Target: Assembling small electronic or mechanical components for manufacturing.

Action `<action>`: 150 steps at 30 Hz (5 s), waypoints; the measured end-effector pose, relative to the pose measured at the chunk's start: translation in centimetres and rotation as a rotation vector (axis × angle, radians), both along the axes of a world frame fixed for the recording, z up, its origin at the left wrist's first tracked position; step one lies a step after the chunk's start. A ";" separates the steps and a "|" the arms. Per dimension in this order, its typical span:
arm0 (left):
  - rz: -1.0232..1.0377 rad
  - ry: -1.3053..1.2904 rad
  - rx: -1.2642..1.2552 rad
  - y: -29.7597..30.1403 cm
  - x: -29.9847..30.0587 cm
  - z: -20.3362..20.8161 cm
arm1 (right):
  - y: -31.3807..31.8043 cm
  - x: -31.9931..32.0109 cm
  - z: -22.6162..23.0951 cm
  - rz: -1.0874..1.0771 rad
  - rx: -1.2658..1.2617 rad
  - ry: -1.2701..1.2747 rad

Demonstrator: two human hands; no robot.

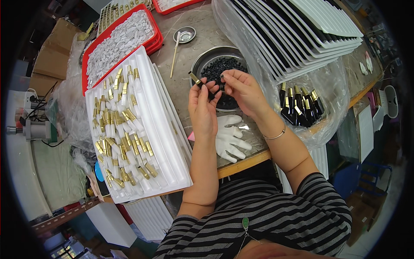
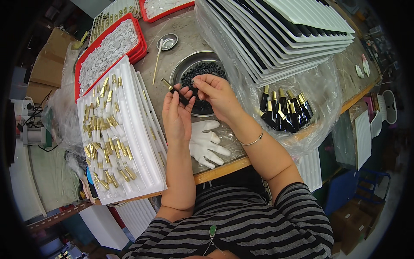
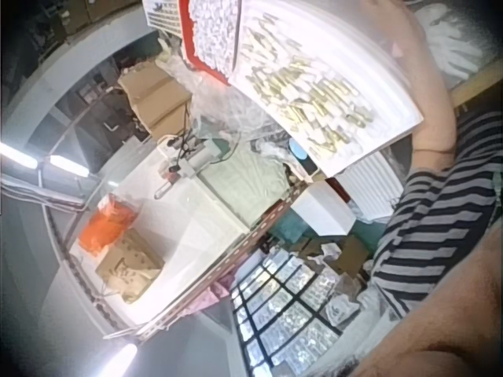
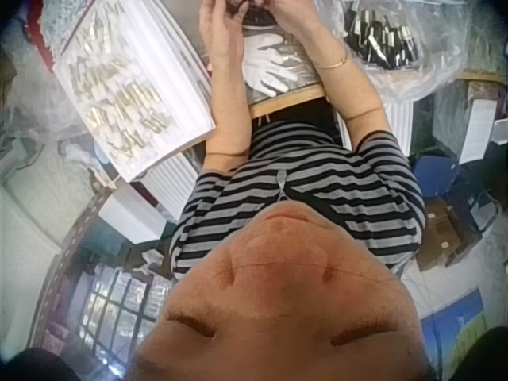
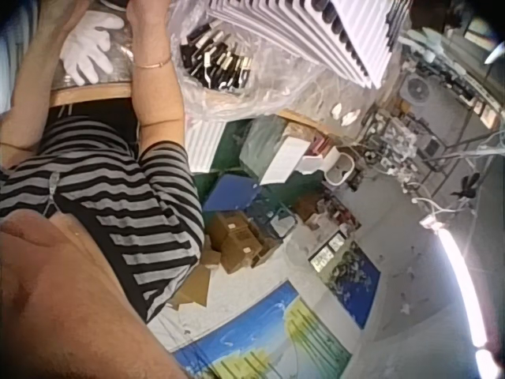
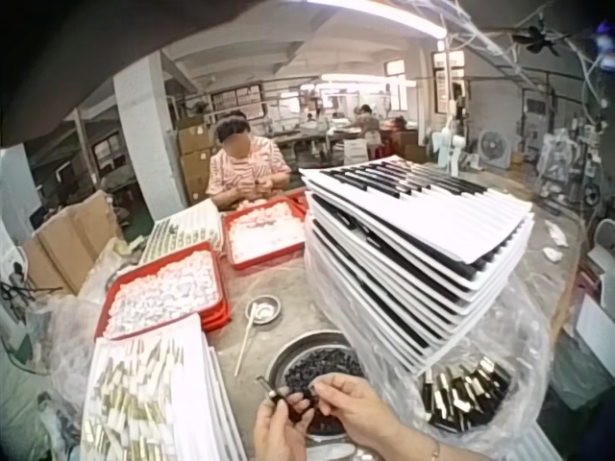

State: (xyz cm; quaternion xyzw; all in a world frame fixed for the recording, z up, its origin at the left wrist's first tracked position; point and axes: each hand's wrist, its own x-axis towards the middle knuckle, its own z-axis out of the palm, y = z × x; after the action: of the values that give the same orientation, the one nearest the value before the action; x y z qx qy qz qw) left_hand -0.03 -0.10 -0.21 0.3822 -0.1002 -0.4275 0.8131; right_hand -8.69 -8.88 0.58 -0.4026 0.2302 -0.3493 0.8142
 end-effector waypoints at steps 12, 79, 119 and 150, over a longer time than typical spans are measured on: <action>0.032 -0.232 0.111 0.0 0.2 -0.5 | -0.1 -0.3 -0.2 0.216 0.134 0.173; 0.181 -0.372 0.284 0.0 0.1 0.7 | -0.2 -0.7 1.3 -0.400 -1.653 0.537; -0.031 -0.079 -0.094 0.4 0.8 1.0 | -1.3 -1.3 2.0 -0.312 -1.535 0.380; -0.109 0.091 -0.256 -0.4 0.3 -0.8 | -0.1 -0.8 2.3 -0.519 -1.717 0.439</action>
State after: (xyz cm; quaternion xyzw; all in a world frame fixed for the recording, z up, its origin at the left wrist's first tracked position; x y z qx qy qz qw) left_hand 0.28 -0.51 -1.00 0.2494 -0.1376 -0.4715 0.8346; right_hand -9.45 -8.98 2.86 -0.8613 0.1245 -0.4875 0.0707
